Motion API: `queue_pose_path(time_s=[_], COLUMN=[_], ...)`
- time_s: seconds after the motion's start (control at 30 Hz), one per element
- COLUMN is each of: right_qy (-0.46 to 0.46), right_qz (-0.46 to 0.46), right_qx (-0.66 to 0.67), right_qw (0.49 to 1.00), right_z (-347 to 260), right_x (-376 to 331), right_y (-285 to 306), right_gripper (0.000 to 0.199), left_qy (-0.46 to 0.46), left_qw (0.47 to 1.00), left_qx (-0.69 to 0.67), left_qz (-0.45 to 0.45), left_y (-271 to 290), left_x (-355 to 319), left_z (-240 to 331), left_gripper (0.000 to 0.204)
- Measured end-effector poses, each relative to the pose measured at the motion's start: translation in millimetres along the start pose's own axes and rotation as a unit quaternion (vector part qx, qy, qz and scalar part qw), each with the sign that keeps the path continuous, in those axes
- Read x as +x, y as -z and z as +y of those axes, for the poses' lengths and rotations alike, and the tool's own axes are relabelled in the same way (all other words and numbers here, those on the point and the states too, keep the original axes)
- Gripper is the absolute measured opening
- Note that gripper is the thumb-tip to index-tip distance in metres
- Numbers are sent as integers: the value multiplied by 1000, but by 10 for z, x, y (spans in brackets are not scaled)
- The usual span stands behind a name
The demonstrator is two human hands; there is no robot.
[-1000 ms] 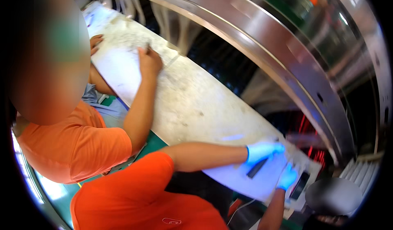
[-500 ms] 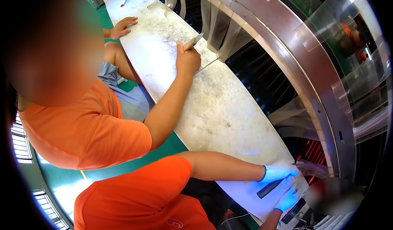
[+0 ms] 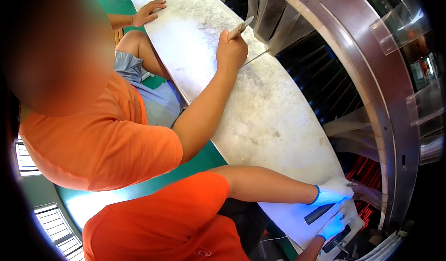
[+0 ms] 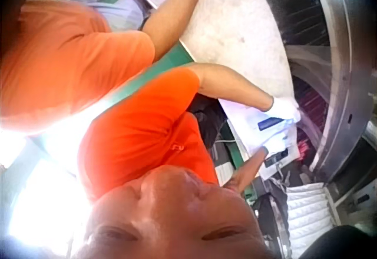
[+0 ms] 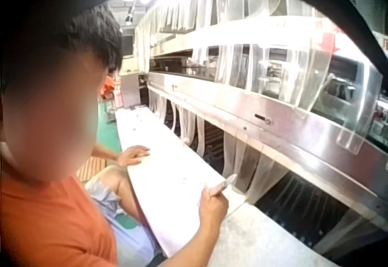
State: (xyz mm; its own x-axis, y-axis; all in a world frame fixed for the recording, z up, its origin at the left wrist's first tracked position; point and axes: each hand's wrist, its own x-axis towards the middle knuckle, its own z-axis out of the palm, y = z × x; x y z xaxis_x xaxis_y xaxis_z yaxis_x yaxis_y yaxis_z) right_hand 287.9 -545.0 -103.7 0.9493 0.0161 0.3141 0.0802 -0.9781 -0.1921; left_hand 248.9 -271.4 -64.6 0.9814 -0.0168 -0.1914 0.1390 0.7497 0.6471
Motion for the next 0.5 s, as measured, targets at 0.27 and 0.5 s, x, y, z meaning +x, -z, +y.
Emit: queue_pose_path(time_s=[0.27, 0.5], right_qy=[23, -10], right_qz=[21, -18], right_qx=[-25, -42], right_qw=[999, 999], right_z=[165, 155], right_x=[6, 3], right_y=[-74, -36], right_gripper=[47, 45], left_qy=[-2, 21], left_qw=[1000, 995], left_qx=[21, 90], left_qz=[-4, -46], left_y=[-1, 46], left_x=[82, 2], left_z=[-164, -57], left_gripper=[25, 31])
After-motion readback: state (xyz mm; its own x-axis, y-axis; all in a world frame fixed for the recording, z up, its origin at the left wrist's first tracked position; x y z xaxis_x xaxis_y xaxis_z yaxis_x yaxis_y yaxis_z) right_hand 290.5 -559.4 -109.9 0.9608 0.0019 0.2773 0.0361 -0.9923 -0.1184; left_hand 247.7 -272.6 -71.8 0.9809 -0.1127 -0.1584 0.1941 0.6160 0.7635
